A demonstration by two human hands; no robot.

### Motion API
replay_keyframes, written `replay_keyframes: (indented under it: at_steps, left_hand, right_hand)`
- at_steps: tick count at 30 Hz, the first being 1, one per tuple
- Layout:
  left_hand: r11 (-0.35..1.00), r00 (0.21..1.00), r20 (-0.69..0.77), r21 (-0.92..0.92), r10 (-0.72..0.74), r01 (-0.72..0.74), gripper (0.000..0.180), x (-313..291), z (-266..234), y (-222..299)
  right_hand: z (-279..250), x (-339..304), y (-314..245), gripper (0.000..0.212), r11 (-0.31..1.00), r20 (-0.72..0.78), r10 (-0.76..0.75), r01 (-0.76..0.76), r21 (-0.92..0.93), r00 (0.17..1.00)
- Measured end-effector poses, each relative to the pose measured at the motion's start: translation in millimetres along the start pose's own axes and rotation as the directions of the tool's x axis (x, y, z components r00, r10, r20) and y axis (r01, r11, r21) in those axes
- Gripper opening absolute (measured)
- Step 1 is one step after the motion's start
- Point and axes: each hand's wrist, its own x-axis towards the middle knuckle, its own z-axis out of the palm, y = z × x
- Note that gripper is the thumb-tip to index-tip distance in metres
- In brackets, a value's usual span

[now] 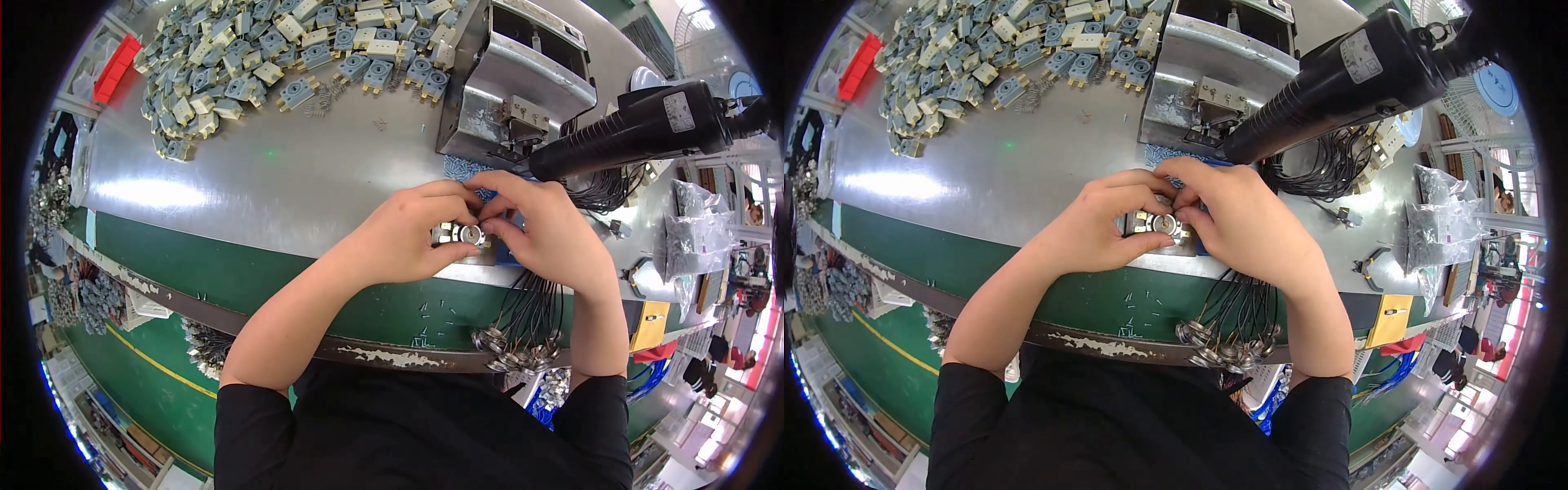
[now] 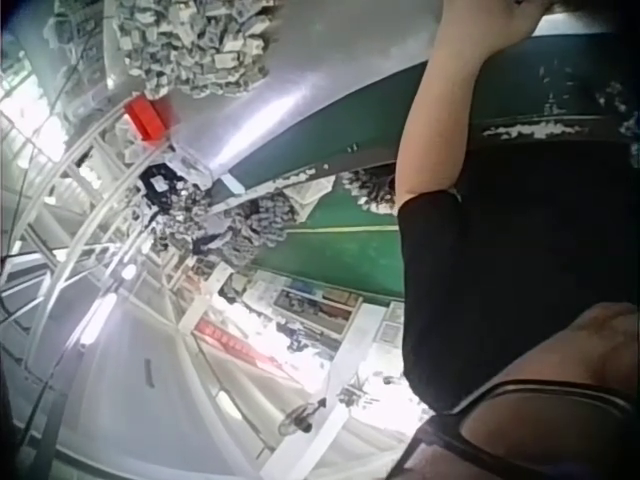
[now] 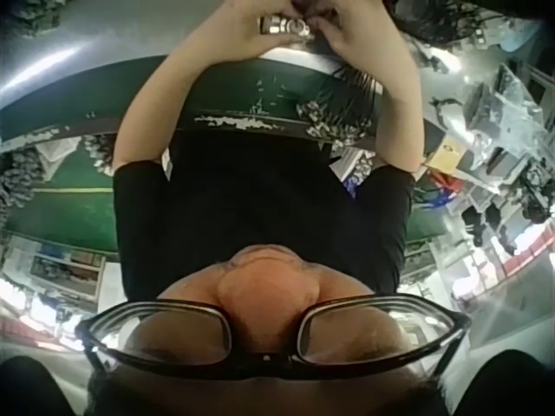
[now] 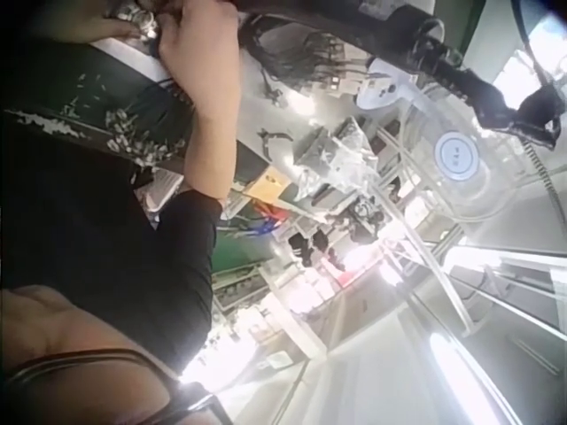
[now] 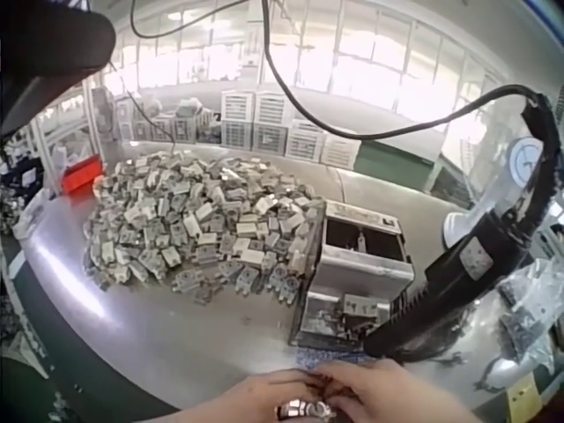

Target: Assembling small electronic components and securing them with an electric screwdriver on a factory line.

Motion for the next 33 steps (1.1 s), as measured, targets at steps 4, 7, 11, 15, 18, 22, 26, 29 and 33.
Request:
replay_keyframes:
  at_steps: [4, 7, 11, 15, 18, 22, 26, 29, 33]
  left_hand:
    - [1.000, 1.000, 0.017, -0.003, -0.009, 0.009, 0.032, 0.0, 1.2, 1.9]
    - [1.000, 1.000, 0.018, 0.009, -0.022, 0.022, 0.031, 0.4, 1.2, 2.8]
    - [0.999, 0.998, 0.038, 0.016, -0.043, 0.042, 0.033, 3.9, -2.6, 3.2]
    - [0.999, 0.999, 0.025, 0.028, -0.032, 0.032, 0.034, 6.2, -1.7, 6.1]
    - [0.999, 0.998, 0.045, 0.035, -0.034, 0.032, 0.033, 6.0, -1.7, 7.4]
    - [0.999, 0.996, 0.085, 0.005, -0.035, 0.034, 0.030, 6.9, -6.0, 8.0]
    - [0.999, 0.994, 0.105, 0.001, -0.034, 0.034, 0.029, 11.4, -4.5, 8.9]
    - [0.999, 0.994, 0.098, -0.006, -0.039, 0.039, 0.030, 9.4, -5.9, 8.1]
    - [0.999, 0.994, 0.105, 0.015, -0.042, 0.041, 0.031, 9.9, -6.0, 10.7]
  right_hand:
    - [10.7, -8.2, 4.2, 0.046, 1.000, -0.081, 0.008, -0.009, -0.007, 0.997]
    - [17.4, -15.8, 4.3, 0.045, 0.995, -0.164, 0.010, -0.027, -0.100, 0.986]
    - [21.5, -21.3, 4.6, 0.045, 0.982, -0.253, 0.012, -0.058, -0.177, 0.967]
    - [27.7, -22.3, 9.1, 0.043, 0.990, -0.297, -0.024, -0.019, -0.140, 0.954]
    - [30.3, -23.7, 9.0, 0.040, 0.986, -0.348, -0.079, 0.023, -0.162, 0.934]
    - [16.5, -43.8, 11.0, 0.029, 0.911, -0.457, -0.352, 0.187, -0.367, 0.817]
    - [-20.4, -36.9, 36.4, 0.041, 0.876, -0.866, -0.359, 0.447, -0.183, 0.348]
    - [-33.4, 0.5, 29.4, 0.108, 0.784, -0.817, -0.080, 0.542, 0.302, 0.571]
    - [-58.0, 13.9, 29.5, 0.103, 0.749, -0.510, -0.243, 0.493, 0.442, 0.825]
